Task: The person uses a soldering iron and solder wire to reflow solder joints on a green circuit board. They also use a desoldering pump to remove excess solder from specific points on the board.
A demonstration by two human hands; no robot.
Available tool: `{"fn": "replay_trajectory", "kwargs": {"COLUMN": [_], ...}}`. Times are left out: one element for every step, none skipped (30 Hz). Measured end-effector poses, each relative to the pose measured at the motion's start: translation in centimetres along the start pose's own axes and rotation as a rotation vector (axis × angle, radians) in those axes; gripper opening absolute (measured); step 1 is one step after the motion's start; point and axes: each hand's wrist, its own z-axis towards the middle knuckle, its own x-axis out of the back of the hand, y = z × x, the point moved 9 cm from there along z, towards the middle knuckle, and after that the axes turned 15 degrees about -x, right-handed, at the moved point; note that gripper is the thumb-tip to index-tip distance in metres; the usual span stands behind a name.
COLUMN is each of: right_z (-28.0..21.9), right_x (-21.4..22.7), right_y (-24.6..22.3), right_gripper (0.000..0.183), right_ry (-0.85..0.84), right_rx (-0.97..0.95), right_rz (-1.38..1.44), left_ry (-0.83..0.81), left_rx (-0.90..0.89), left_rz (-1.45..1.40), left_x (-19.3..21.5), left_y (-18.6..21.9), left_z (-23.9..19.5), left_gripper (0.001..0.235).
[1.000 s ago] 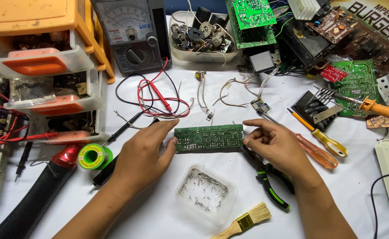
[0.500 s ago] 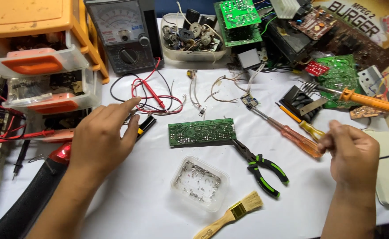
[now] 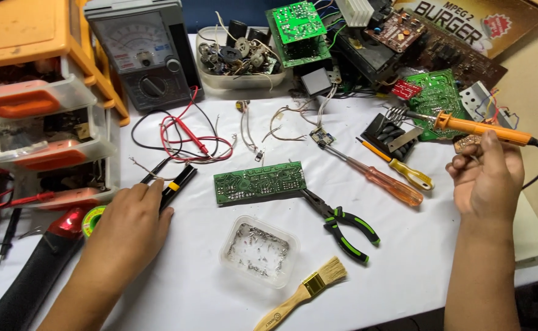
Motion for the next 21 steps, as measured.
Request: {"fn": "replay_trajectory", "kwargs": {"right_z": [0.4, 0.9, 1.3, 1.7, 1.9, 2.2, 2.3, 2.2, 2.1, 2.6, 2.9, 3.3, 3.4, 3.3, 3.2, 3.5, 3.8, 4.1, 3.9, 3.8, 3.7], "right_x": [-0.6, -0.9, -1.3, -1.5, -1.5, -1.4, -1.6, -1.5, -1.3, -1.0, -0.5, 0.0, 0.3, 0.8, 1.3, 1.8, 2.6, 3.4, 3.6, 4.2, 4.7], "right_y": [0.0, 0.0, -0.1, 0.2, 0.0, -0.2, -0.1, -0.3, -0.5, -0.2, -0.3, -0.5, -0.6, -0.8, -1.1, -1.1, -1.0, -0.9, -1.2, -1.2, -1.2], "right_gripper": [0.02, 0.019, 0.019, 0.019, 0.019, 0.021, 0.021, 0.023, 0.026, 0.026, 0.029, 0.031, 0.031, 0.031, 0.031, 0.031, 0.032, 0.035, 0.035, 0.034, 0.033], "right_ry": [-0.007, 0.014, 0.035, 0.028, 0.042, 0.057, 0.052, 0.072, 0.092, 0.09, 0.106, 0.122, 0.12, 0.132, 0.144, 0.144, 0.173, 0.202, 0.202, 0.244, 0.286], "right_rx": [-0.002, -0.002, -0.003, -0.002, 0.048, 0.097, 0.096, 0.13, 0.164, 0.162, 0.205, 0.249, 0.248, 0.279, 0.309, 0.309, 0.304, 0.299, 0.299, 0.267, 0.234], "right_rz": [0.0, -0.032, -0.064, -0.064, -0.073, -0.082, -0.082, -0.088, -0.094, -0.095, -0.069, -0.044, -0.046, -0.027, -0.007, -0.008, -0.001, 0.006, 0.005, -0.011, -0.026], "left_ry": [0.0, -0.022, -0.044, -0.042, -0.08, -0.119, -0.118, -0.105, -0.092, -0.093, 0.015, 0.124, 0.124, 0.212, 0.3, 0.299, 0.319, 0.338, 0.338, 0.424, 0.51], "left_rx": [0.006, 0.008, 0.01, 0.016, 0.043, 0.069, 0.074, 0.122, 0.169, 0.171, 0.153, 0.135, 0.138, 0.092, 0.047, 0.047, 0.092, 0.137, 0.137, 0.124, 0.11], "left_rz": [0.003, -0.008, -0.019, -0.017, -0.032, -0.048, -0.046, -0.116, -0.186, -0.186, -0.268, -0.35, -0.352, -0.428, -0.503, -0.504, -0.65, -0.796, -0.797, -1.01, -1.223], "left_x": [0.3, 0.3, 0.3, 0.4, 0.1, -0.2, 0.5, 1.1, 1.7, 2.6, 4.2, 5.8, 6.7, 8.3, 9.9, 10.6, 11.0, 11.3, 10.7, 10.3, 9.8], "left_y": [0.0, 0.1, 0.2, 0.2, 0.0, -0.2, -0.1, -0.3, -0.4, -0.4, -0.3, -0.2, -0.2, 0.0, 0.2, 0.2, -0.1, -0.4, -0.5, -0.6, -0.8], "left_z": [0.1, 0.2, 0.3, 0.4, 0.5, 0.5, 0.8, 1.0, 1.1, 1.3, 1.6, 1.9, 2.1, 2.5, 2.7, 3.0, 3.1, 3.2, 3.4, 3.6, 3.7], "left_gripper": [0.061, 0.05, 0.039, 0.039, 0.033, 0.028, 0.028, 0.031, 0.033, 0.033, 0.037, 0.041, 0.041, 0.04, 0.038, 0.038, 0.033, 0.028, 0.028, 0.028, 0.028]}}
